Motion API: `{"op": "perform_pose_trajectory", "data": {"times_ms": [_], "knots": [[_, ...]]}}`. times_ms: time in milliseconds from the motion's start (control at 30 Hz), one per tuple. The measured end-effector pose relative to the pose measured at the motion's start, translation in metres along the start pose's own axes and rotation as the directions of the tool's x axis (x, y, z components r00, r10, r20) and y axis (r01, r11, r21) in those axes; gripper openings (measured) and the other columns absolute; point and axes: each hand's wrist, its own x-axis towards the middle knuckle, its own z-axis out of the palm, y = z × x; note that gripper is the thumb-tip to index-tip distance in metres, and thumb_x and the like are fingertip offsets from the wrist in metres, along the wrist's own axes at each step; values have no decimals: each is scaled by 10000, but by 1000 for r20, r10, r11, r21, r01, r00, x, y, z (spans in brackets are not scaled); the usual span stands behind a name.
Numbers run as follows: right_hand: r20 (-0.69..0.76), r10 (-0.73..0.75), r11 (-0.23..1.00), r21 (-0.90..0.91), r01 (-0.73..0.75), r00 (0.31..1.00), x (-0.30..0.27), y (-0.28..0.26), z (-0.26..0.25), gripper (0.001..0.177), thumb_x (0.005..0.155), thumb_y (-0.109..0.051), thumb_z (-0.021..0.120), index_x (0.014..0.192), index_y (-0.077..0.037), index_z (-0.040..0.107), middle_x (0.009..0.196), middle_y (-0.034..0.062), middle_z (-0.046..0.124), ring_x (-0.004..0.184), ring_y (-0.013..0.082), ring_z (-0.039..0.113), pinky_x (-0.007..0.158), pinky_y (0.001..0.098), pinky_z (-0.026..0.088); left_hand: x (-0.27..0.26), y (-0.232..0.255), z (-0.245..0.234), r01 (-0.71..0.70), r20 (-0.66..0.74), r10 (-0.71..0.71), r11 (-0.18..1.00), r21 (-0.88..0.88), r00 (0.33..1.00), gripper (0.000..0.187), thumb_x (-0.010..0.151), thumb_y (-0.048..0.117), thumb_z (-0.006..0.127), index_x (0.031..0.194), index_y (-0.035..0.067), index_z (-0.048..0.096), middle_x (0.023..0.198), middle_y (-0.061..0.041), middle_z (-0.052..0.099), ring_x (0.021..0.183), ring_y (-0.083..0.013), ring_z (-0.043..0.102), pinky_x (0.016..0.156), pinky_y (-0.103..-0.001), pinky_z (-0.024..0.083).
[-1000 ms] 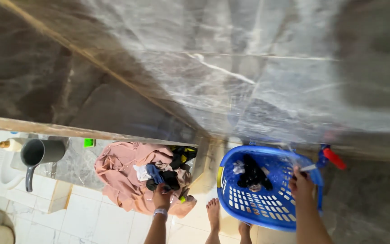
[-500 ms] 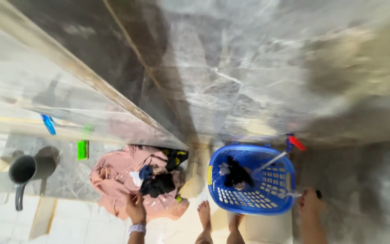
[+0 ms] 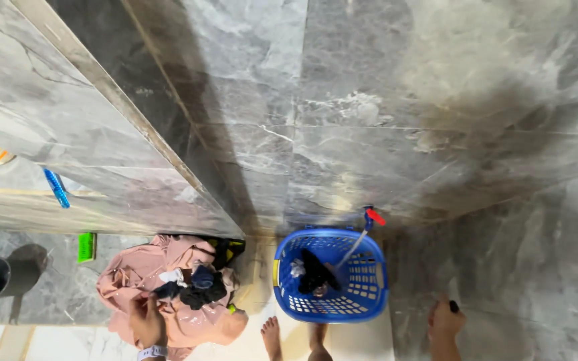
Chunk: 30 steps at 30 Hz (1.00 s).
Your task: Hand-washing laundry in a plastic basket under a running tap in a bathroom.
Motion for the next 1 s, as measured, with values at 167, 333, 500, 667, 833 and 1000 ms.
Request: {"op": "perform_pose_trajectory", "data": {"times_ms": [167, 333, 500, 667, 833, 1000], "knots": [[14, 340, 938, -77, -338, 940, 31, -6, -14, 378, 959, -211, 671, 658, -122, 460, 543, 30, 376, 384, 155, 336, 366, 364, 237, -38, 43, 11, -108, -120, 160, 929, 355, 980, 132, 1086, 80, 637, 1145, -28, 588, 984, -131, 664, 846, -180, 626, 749, -316, 510], [56, 404, 863, -354, -360, 913, 58, -9, -14, 333, 976, -245, 667, 744, -48, 531, 563, 70, 387, 399, 213, 363, 357, 416, 296, -73, 62, 34, -60, -96, 47, 989, -136, 994, 123, 1090, 76, 585, 1166, -2, 527, 1058, -73, 604, 875, -143, 629, 816, -327, 565], [463, 457, 888, -290, -358, 759, 38, 17, 24, 304, 878, -305, 720, 1139, -154, 680, 777, 45, 494, 631, 192, 517, 455, 403, 501, -112, 72, 57, -51, -100, 32, 978, -201, 995, 127, 1071, 51, 571, 1169, -19, 530, 1067, -96, 593, 930, -157, 647, 864, -385, 590], [468, 591, 787, -513, -343, 657, -53, -47, 87, 930, 896, -412, 645, 1628, -506, 80, 1510, -93, 339, 1122, 336, 418, 805, 677, 476, -148, 54, 95, 121, 123, -89, 949, -290, 988, 142, 1037, 135, 560, 1145, 42, 561, 1027, -91, 634, 899, -238, 703, 814, -395, 597], [858, 161, 895, -335, 294, 488, -43, 53, 133, 995, 684, -184, 806, 1564, -256, 348, 1517, 117, 479, 1345, 323, 523, 1045, 459, 482, -200, 74, 159, 219, 365, -117, 943, -251, 923, 146, 991, 151, 576, 1106, 65, 597, 1024, -43, 634, 925, -180, 670, 814, -371, 584], [986, -164, 765, 119, 633, 13, -171, -124, 147, 1124, 596, -115, 879, 1564, -167, 310, 1622, 120, 346, 1481, 314, 294, 1195, 447, 239, -237, 128, 202, 373, 561, -211, 908, -191, 800, 148, 971, 149, 593, 1103, 87, 622, 939, -38, 654, 875, -153, 662, 804, -314, 570]]}}
